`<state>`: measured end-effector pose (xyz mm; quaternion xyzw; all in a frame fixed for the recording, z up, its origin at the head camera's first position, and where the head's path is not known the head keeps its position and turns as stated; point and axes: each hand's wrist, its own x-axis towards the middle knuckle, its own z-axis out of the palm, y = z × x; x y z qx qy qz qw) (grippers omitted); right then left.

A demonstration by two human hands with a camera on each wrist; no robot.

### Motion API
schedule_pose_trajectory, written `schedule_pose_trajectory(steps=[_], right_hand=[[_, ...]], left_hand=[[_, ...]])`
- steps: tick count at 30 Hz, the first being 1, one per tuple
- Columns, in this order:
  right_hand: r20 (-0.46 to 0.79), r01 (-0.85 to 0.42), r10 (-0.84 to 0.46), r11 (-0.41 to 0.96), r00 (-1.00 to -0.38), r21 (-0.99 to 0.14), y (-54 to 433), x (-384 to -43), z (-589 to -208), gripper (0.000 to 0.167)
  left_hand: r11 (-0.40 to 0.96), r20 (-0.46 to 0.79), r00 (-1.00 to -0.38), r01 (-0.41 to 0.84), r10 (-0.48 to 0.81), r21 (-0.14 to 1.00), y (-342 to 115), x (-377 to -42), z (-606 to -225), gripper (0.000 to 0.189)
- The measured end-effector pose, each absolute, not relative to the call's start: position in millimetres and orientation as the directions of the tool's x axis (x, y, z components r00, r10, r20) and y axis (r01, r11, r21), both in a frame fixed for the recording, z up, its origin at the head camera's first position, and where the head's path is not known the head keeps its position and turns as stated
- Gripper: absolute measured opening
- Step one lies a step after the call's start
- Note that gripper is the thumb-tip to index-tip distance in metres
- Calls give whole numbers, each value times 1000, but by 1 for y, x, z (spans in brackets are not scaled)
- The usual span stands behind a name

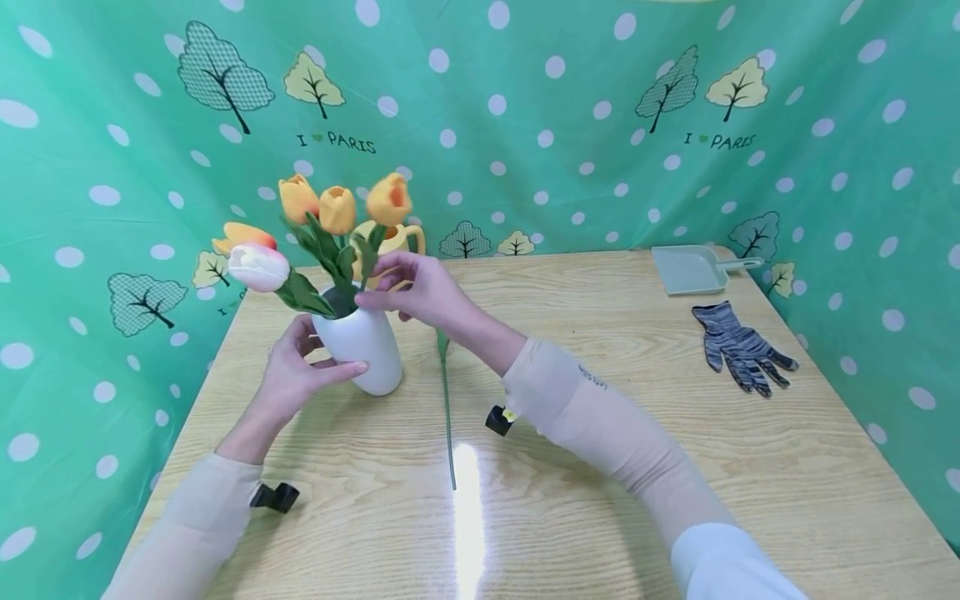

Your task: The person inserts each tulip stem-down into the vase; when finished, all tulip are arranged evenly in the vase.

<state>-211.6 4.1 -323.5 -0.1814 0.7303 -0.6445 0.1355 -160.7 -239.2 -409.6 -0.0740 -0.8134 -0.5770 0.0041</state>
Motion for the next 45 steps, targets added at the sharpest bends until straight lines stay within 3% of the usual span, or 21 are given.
schedule_pose_trajectory(steps=[4,20,29,38,45], right_hand=[[-64,11,-453,120,-889,-993,10,-214,-338,39],[-222,182,-496,128,-839,-975,60,-220,-388,40],[-319,216,-542,247,-778,-945,72,-219,-414,42],[-486,295,-485,417,-727,-859,90,-217,-435,37],[-505,291,-514,442,-693,-849,84,-222,-447,36]], left_hand=[[337,89,-989,124,117,933,-239,-160,-409,79],[331,77,-992,106,100,938,-240,-161,-409,79],[320,78,-992,106,100,941,-240,-161,-410,79],[291,84,-988,119,133,949,-228,-165,-414,77],[326,81,-992,108,96,939,-236,-161,-410,81]])
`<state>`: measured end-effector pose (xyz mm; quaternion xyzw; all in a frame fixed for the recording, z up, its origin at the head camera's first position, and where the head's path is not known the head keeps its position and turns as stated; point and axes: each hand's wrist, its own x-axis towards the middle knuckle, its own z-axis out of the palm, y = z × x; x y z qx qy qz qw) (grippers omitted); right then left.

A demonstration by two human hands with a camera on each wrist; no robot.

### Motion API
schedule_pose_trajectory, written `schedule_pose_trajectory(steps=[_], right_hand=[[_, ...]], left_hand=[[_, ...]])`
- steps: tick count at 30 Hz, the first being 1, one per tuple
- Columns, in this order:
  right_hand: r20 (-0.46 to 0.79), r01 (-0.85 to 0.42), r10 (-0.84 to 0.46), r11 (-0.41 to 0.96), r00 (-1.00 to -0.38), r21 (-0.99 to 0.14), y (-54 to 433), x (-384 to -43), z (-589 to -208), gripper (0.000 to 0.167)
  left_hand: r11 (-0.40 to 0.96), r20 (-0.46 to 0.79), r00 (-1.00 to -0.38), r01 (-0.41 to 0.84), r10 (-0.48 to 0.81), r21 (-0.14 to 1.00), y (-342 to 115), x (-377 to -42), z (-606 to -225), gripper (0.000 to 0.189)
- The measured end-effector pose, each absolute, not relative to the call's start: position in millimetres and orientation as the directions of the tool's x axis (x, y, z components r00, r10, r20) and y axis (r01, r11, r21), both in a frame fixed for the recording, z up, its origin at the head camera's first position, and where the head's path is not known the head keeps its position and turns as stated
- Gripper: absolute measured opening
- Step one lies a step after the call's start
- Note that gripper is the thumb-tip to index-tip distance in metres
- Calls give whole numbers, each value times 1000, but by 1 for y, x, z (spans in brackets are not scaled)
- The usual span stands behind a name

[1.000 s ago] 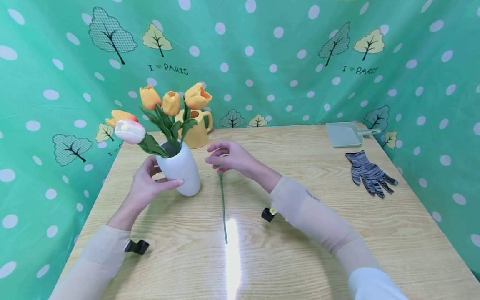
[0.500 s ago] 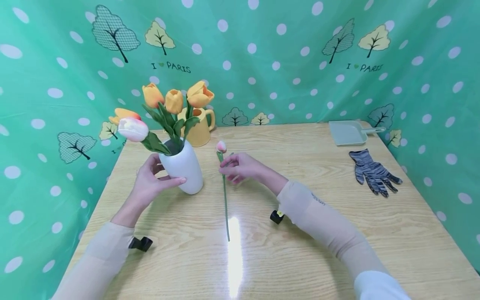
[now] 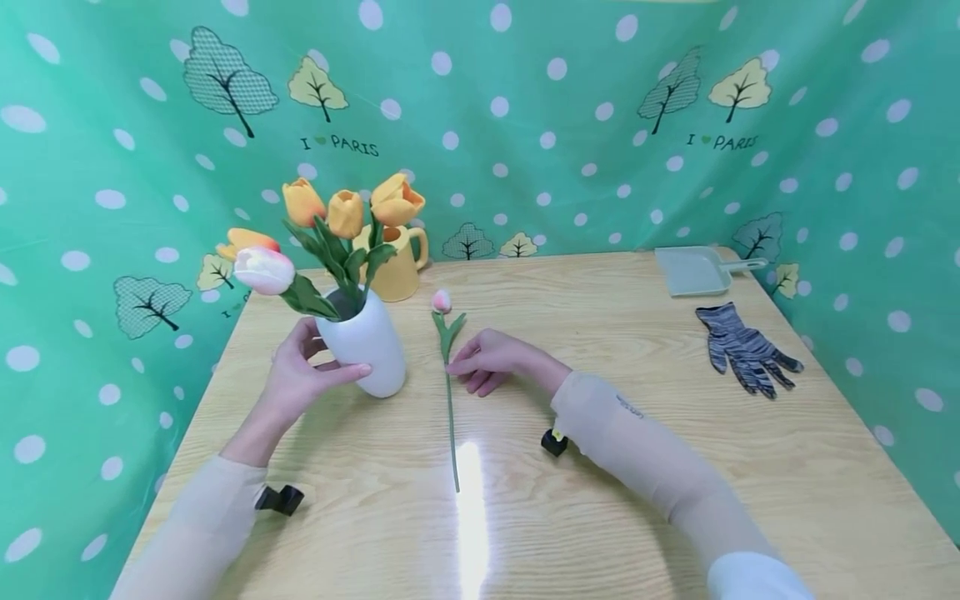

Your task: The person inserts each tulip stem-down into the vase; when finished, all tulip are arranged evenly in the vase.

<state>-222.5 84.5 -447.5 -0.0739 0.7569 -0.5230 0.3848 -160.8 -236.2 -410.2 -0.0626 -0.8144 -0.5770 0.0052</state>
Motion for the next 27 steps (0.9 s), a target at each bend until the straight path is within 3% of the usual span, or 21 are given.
schedule_pose_trajectory(steps=[8,19,27], right_hand=[[-518,287,-466,480,-717,-829,70,-222,-454,29],[-519,278,-371,537,-770,-796,75,-219,-455,35],[-495,244,-404,530,-770,-812,69,-219,-458,28]], left_hand=[[330,78,-993,102,86,939,-242,-157,-409,80],[290,95,-988,127,122,948,-232,-162,-412,81],[326,87,-991,115,100,938,-238,-159,-411,81]])
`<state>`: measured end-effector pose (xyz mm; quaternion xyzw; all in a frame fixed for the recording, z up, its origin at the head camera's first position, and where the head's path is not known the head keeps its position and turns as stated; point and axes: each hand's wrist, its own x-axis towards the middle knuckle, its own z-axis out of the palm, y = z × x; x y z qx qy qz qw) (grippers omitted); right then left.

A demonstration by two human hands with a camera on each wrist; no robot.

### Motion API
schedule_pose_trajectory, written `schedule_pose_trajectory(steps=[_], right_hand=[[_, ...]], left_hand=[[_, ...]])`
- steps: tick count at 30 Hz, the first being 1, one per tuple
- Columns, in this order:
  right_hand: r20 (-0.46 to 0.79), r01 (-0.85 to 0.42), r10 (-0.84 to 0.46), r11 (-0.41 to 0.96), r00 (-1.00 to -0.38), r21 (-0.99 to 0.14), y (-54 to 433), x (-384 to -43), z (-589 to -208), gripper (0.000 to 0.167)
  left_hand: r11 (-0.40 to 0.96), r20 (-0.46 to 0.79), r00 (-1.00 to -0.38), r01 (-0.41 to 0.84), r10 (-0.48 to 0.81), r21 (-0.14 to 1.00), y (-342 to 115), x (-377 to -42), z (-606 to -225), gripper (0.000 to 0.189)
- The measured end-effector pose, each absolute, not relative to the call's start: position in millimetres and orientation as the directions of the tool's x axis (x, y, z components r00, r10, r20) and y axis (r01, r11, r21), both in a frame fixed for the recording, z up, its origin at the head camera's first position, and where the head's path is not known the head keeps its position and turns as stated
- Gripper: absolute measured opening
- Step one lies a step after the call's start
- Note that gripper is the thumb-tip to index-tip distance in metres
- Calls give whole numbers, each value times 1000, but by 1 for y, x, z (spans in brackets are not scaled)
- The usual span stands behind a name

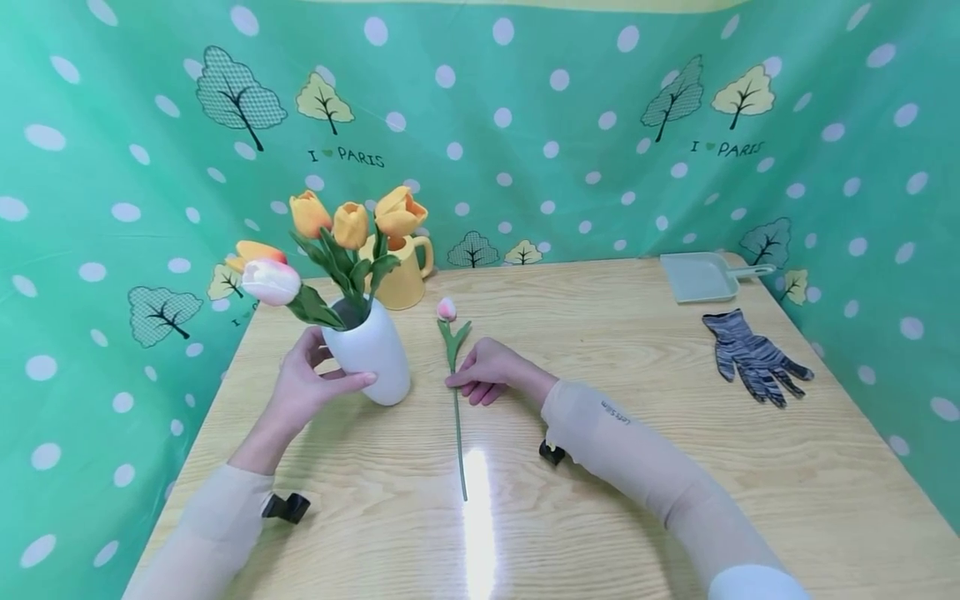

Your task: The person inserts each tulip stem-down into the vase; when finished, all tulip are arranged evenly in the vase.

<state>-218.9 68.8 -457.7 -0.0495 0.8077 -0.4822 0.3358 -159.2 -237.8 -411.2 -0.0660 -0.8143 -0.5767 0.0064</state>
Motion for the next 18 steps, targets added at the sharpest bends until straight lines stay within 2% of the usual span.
schedule_pose_trajectory(steps=[8,18], right_hand=[[-493,220,-369,578,-788,-786,63,-219,-456,41],[-485,205,-363,592,-796,-779,61,-217,-454,29]], left_hand=[[292,80,-992,106,99,950,-239,-160,-412,83],[308,80,-992,106,98,946,-240,-160,-413,81]])
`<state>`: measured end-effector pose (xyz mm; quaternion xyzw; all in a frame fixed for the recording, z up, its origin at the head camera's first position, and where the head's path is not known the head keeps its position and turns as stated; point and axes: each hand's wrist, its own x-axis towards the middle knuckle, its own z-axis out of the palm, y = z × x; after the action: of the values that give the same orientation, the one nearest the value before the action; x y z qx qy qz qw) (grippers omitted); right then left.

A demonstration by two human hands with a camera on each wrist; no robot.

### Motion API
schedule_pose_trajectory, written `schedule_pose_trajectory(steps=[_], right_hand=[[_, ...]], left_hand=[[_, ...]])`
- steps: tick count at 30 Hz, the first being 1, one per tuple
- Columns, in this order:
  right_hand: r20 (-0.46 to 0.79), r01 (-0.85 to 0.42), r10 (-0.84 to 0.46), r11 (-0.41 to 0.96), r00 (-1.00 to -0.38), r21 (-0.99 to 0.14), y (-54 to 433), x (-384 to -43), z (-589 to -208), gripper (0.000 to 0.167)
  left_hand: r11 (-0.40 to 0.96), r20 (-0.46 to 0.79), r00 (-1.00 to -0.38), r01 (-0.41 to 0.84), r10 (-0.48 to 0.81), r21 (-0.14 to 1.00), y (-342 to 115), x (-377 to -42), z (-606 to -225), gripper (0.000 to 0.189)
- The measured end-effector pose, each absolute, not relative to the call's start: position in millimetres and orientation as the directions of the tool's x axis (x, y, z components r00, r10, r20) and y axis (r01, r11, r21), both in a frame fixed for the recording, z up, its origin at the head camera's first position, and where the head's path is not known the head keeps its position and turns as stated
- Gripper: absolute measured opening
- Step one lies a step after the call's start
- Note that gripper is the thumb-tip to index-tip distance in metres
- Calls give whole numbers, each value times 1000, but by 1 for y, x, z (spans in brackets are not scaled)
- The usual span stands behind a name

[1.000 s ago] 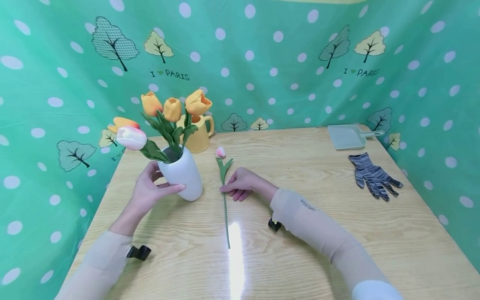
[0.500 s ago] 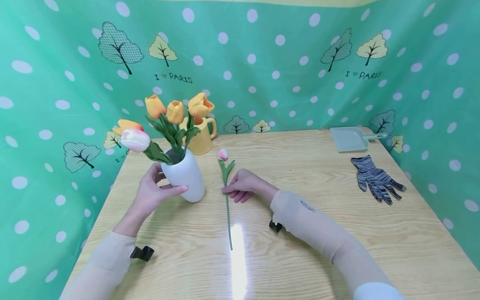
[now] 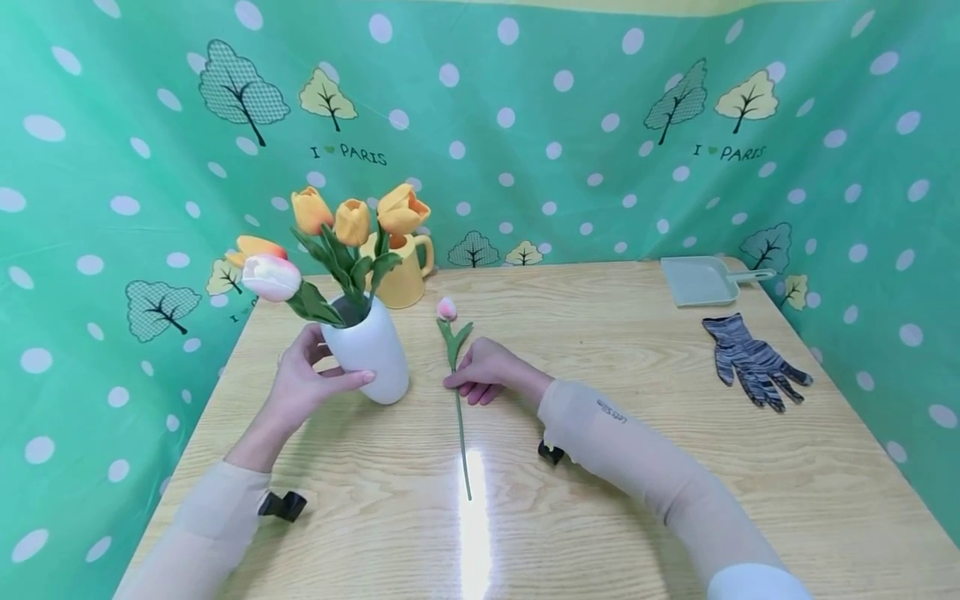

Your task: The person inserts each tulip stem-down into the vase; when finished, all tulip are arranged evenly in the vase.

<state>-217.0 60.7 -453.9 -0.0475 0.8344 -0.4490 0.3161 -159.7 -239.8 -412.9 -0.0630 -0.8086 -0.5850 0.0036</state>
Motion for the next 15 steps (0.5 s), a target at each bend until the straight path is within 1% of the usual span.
schedule_pose_trajectory(steps=[5,11,15], right_hand=[[-491,227,-372,566,-788,-793,63,-217,-453,28],[-521,321,-388,474,-760,-820,68,-218,-455,24],[-520,347,-408,426,-751,-836,73,-218,-456,23]], left_hand=[[314,80,-992,108,101,943,-239,-160,-412,82],[306,77,-992,104,97,946,-239,-158,-411,82],[307,84,-991,111,102,945,-238,-159,-411,81]])
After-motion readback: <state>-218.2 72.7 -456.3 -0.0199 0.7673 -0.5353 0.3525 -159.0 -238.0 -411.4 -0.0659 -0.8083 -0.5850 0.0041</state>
